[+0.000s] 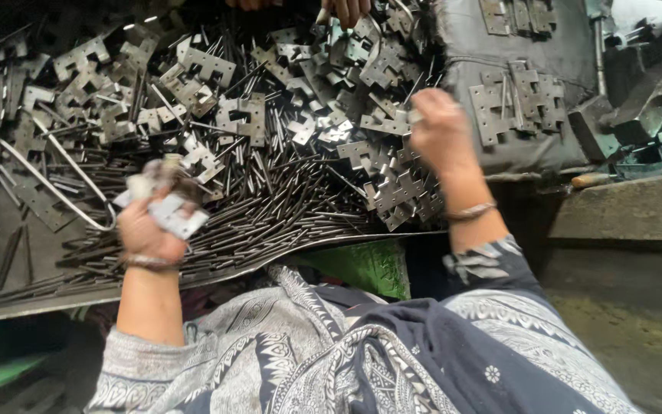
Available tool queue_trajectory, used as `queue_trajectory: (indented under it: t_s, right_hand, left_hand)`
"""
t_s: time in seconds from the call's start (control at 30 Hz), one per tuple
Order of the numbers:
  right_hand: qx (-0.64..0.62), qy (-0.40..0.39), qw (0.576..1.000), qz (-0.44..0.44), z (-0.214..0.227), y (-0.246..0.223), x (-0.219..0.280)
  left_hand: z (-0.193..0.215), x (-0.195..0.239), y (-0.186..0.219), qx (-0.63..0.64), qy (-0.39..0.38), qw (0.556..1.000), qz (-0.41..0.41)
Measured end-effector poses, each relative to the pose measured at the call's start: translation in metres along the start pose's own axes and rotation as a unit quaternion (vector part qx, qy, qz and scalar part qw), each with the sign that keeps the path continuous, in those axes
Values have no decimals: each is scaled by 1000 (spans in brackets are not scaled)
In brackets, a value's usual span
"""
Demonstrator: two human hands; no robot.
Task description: The person sorts various metal components from a large bin by hand, placing selected pieces onto a padded surface.
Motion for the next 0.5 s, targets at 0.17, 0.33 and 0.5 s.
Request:
queue_trajectory:
  t_s: [0.17,0.33,0.5]
  right_hand:
    - [191,-122,974,3,-85,-11,-15]
    - [140,-51,989,18,-75,11,-16]
    - [12,-7,999,50,-28,-48,-11]
  left_hand:
    - [28,0,-50,-352,57,920,163]
    - [45,-1,5,-829,117,546,6]
    - [35,-27,-80,-917,-124,380,-4]
Point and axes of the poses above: each hand's wrist, its own x-axis away from the middle knuckle, its own z-axis out of the back of the hand, y = z × x, the point moved 8 cm from there along -x, towards the middle knuckle, and after that the axes turned 6 degrees about -y, right-handed, at the moved point
